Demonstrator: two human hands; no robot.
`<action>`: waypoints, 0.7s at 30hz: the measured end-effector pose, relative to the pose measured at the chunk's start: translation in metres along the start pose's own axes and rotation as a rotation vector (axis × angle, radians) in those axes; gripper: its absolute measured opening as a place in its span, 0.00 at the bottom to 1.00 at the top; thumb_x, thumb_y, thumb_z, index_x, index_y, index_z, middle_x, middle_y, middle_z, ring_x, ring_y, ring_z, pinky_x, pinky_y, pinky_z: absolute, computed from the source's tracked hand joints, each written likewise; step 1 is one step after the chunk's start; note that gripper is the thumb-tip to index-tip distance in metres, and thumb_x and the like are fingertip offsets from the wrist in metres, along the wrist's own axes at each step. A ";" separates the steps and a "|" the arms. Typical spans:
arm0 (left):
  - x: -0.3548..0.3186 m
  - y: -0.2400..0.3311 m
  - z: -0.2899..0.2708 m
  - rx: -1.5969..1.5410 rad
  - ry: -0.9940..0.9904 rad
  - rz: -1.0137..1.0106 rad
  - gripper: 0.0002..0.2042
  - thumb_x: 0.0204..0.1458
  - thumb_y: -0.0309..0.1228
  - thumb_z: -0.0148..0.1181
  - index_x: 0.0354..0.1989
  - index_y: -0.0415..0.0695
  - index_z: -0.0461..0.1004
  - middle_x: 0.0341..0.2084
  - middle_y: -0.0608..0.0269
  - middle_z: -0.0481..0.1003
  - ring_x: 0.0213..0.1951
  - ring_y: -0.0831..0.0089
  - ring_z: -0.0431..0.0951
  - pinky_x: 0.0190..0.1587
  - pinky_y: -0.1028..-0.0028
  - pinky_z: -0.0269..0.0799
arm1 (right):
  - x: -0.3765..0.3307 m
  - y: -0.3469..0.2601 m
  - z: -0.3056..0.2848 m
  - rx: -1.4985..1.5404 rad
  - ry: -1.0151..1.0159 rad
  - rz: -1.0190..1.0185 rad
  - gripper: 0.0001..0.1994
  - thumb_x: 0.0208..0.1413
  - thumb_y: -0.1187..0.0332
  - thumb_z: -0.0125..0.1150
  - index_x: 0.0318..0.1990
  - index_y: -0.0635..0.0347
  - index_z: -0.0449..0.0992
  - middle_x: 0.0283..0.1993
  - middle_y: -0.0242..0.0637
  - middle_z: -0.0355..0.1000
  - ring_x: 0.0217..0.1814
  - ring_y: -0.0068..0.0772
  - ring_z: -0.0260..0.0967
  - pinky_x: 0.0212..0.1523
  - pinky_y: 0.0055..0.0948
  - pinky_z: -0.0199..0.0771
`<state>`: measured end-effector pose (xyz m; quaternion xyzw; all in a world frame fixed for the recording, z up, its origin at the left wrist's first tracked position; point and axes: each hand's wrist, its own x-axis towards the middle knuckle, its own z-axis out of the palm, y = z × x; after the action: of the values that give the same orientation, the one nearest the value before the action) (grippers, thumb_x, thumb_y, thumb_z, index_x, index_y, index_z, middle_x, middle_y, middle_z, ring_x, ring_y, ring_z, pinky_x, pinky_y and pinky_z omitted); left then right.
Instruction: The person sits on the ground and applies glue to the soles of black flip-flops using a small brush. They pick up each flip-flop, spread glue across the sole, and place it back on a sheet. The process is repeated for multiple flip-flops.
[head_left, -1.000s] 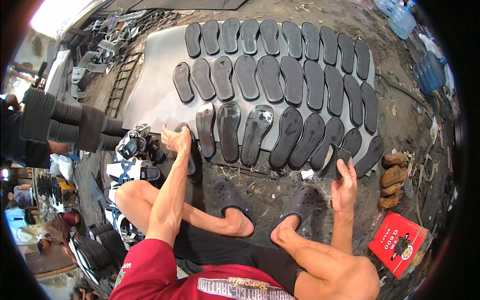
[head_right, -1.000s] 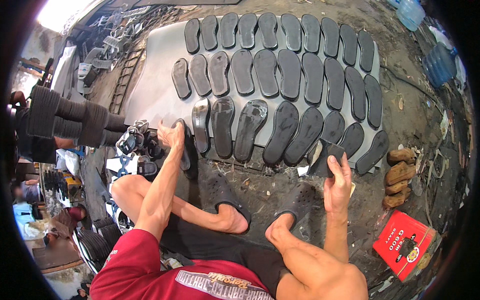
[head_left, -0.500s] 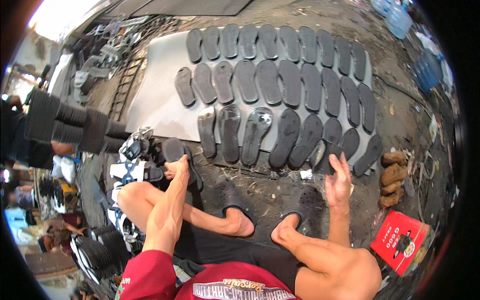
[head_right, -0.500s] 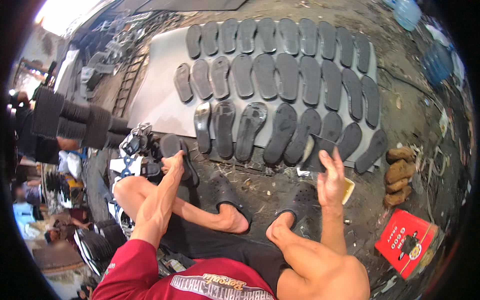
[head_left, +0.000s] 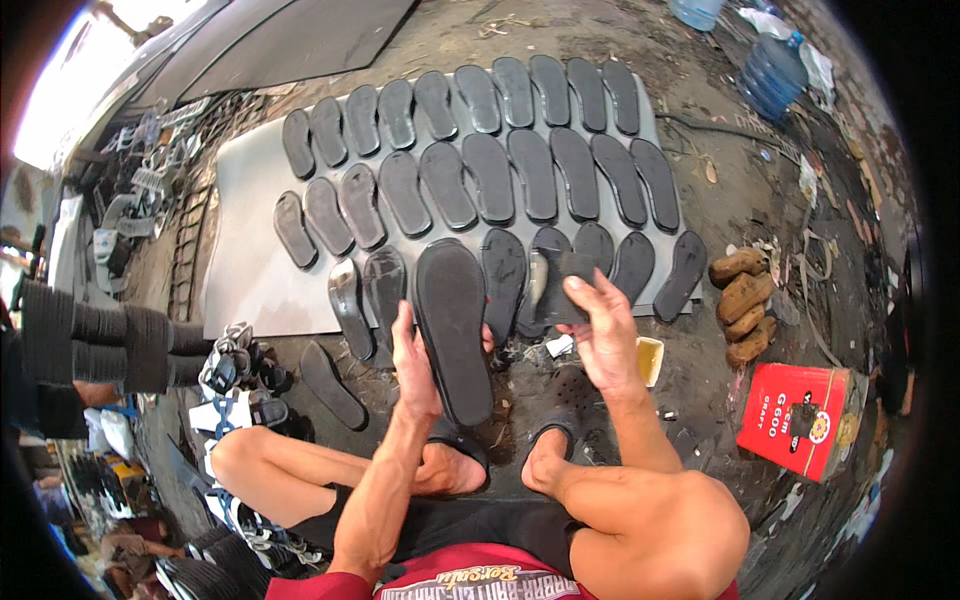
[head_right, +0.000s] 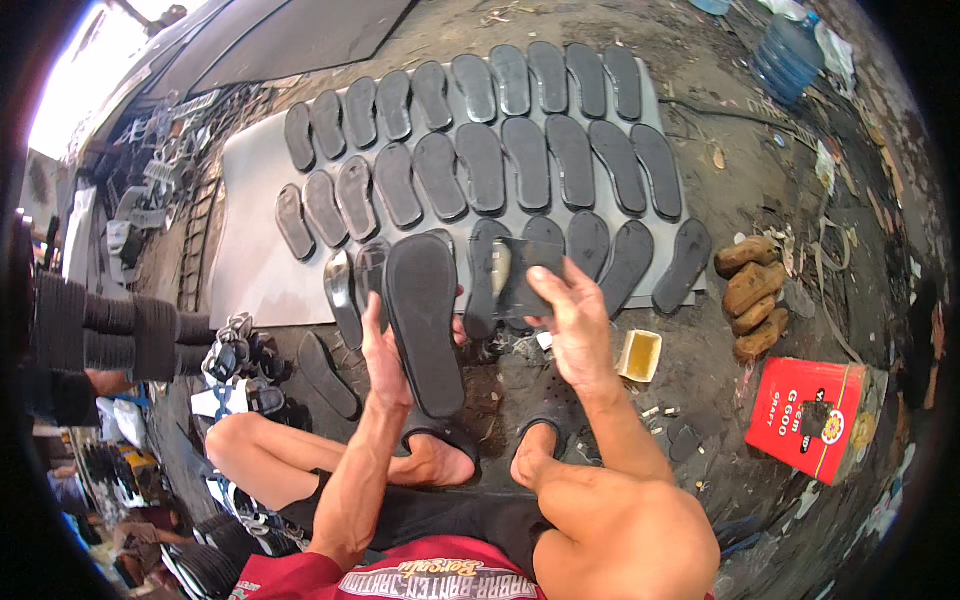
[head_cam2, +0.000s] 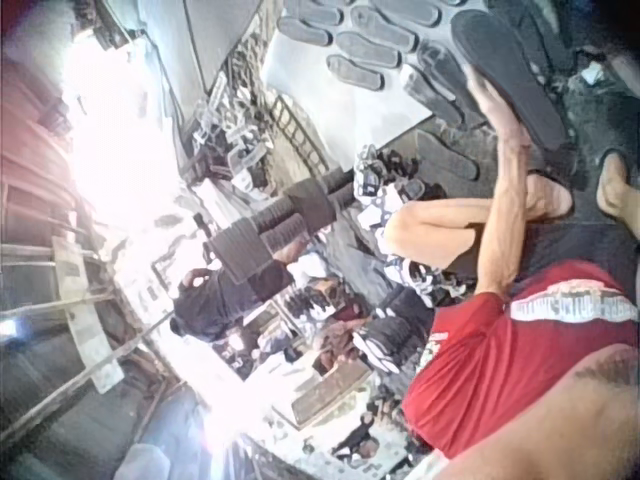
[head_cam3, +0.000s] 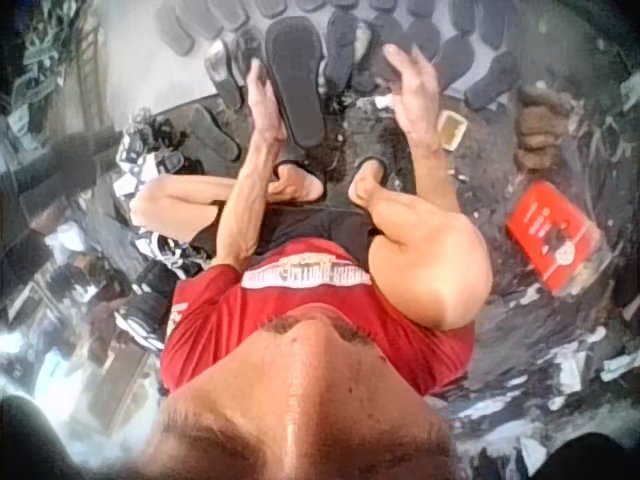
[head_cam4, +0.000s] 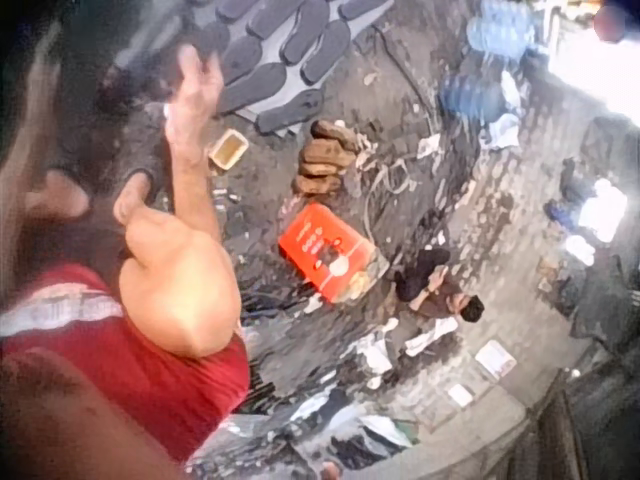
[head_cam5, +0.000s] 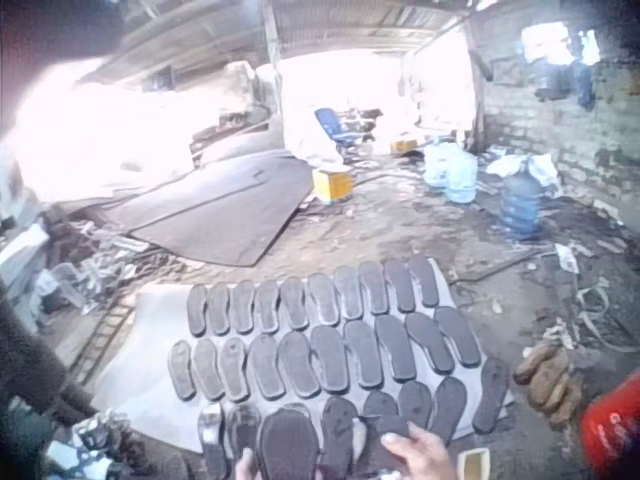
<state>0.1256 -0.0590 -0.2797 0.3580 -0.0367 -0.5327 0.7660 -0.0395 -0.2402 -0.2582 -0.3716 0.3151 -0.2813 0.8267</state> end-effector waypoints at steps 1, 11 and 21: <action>-0.002 -0.012 0.000 0.036 -0.002 -0.004 0.37 0.73 0.62 0.41 0.66 0.37 0.74 0.43 0.51 0.85 0.42 0.65 0.86 0.49 0.65 0.84 | -0.003 -0.003 0.015 -0.068 0.019 -0.031 0.12 0.70 0.60 0.70 0.54 0.54 0.82 0.43 0.22 0.82 0.38 0.12 0.79 0.31 0.18 0.78; -0.024 -0.036 0.038 0.420 -0.060 0.121 0.52 0.69 0.61 0.55 0.88 0.50 0.30 0.82 0.54 0.55 0.78 0.61 0.61 0.79 0.63 0.56 | -0.010 0.000 0.029 -0.700 0.135 -0.430 0.13 0.70 0.64 0.67 0.50 0.66 0.82 0.31 0.33 0.80 0.31 0.20 0.70 0.36 0.29 0.74; -0.020 -0.032 0.037 0.502 -0.161 0.139 0.51 0.68 0.60 0.55 0.88 0.46 0.33 0.83 0.50 0.53 0.80 0.60 0.58 0.81 0.61 0.50 | 0.006 -0.028 0.033 -0.747 -0.027 -0.597 0.12 0.71 0.65 0.66 0.55 0.61 0.83 0.43 0.42 0.85 0.40 0.34 0.80 0.46 0.35 0.80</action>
<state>0.0755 -0.0672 -0.2647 0.4899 -0.2529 -0.4797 0.6826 -0.0178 -0.2458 -0.2206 -0.7212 0.2633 -0.3692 0.5237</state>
